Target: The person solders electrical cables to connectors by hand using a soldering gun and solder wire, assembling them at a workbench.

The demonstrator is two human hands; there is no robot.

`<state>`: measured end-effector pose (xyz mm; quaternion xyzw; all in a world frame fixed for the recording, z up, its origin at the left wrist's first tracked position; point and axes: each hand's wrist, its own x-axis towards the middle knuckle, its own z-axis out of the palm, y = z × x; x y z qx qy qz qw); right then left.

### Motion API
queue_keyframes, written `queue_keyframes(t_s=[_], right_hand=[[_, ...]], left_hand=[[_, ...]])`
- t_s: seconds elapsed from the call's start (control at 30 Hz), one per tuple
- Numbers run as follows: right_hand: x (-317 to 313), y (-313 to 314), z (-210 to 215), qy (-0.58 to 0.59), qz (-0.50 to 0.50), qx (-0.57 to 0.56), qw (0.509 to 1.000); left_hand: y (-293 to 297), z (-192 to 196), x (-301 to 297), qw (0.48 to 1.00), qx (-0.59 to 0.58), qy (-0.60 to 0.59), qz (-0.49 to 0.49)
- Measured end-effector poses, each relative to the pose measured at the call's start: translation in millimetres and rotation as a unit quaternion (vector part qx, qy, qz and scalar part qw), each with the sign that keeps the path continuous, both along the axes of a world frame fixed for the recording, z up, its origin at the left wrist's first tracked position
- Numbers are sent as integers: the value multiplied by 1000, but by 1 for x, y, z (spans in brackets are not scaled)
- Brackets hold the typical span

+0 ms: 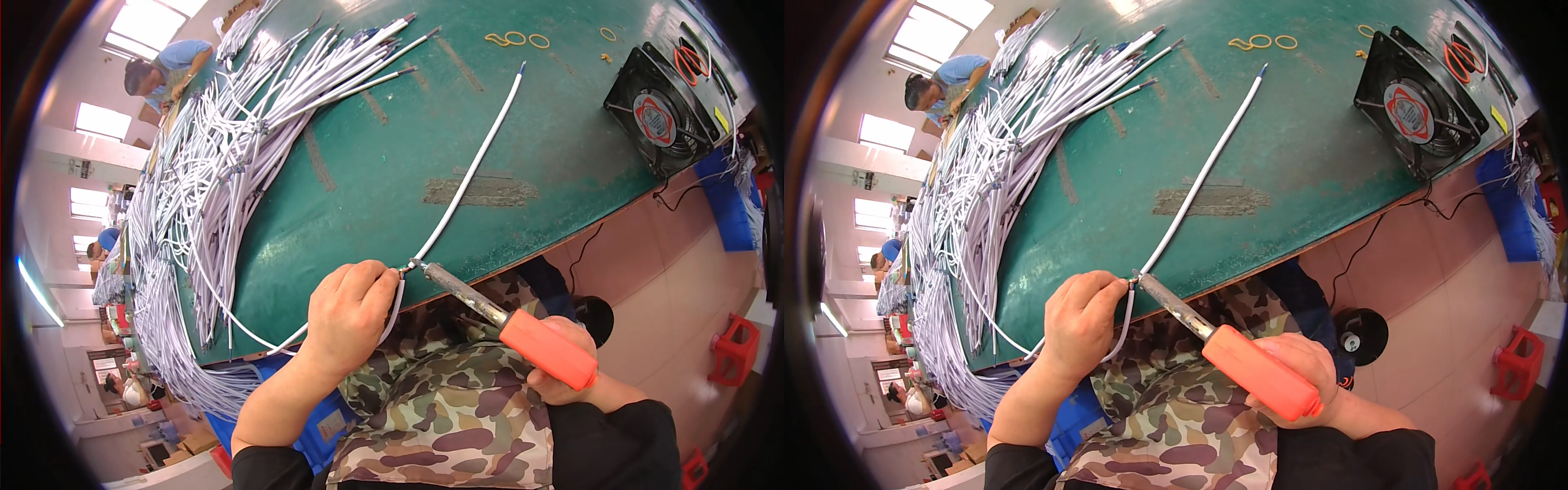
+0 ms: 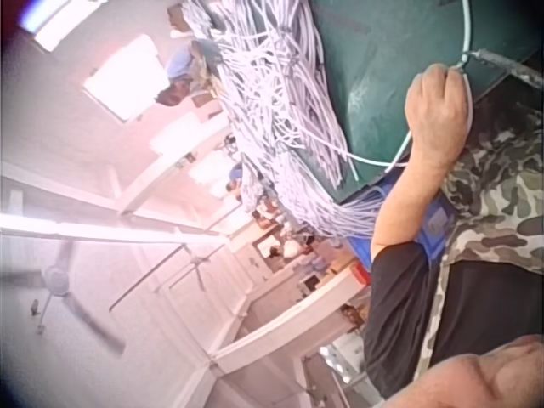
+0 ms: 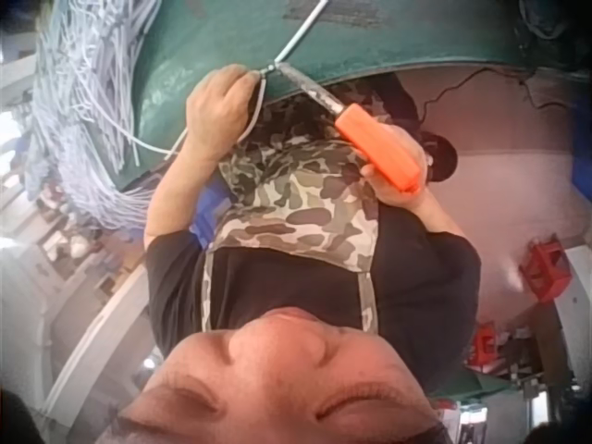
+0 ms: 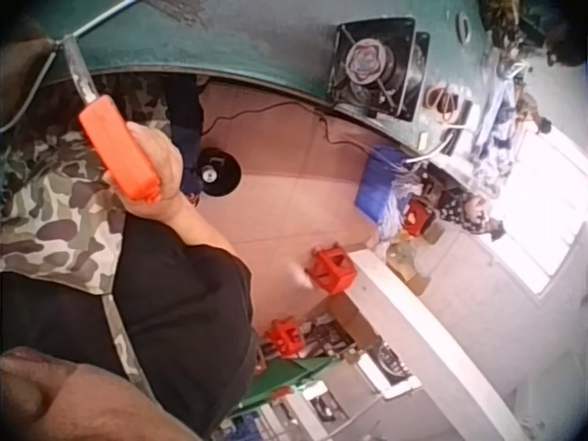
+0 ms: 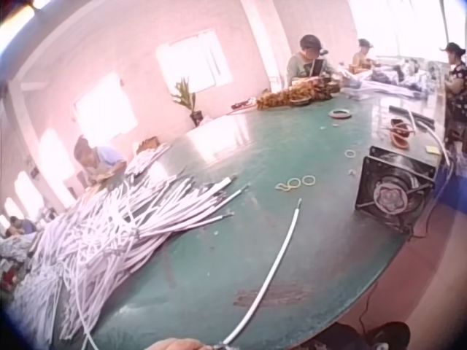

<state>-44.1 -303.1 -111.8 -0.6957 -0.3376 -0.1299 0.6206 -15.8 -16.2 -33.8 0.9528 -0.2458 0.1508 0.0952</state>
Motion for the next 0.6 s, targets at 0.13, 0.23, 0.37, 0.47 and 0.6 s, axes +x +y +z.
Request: queue_keyframes(t_s=[0.13, 0.23, 0.37, 0.47, 0.6], right_hand=[[-2, -4, -6, 22, 22, 7, 1000], [-1, 0, -2, 18, 1, 5, 1000], [1, -2, 5, 19, -14, -33, 999], [11, -10, 24, 8, 20, -80, 997], [-14, -31, 1, 132, -66, 85, 985]], left_hand=[[0, -1, 1, 1000, 1, 0, -3], [-2, -1, 1, 1000, 2, 2, -5], [-2, 1, -1, 1000, -12, 19, 10], [-2, 8, -6, 994, -48, 50, 80], [6, 35, -9, 933, -215, 218, 187]])
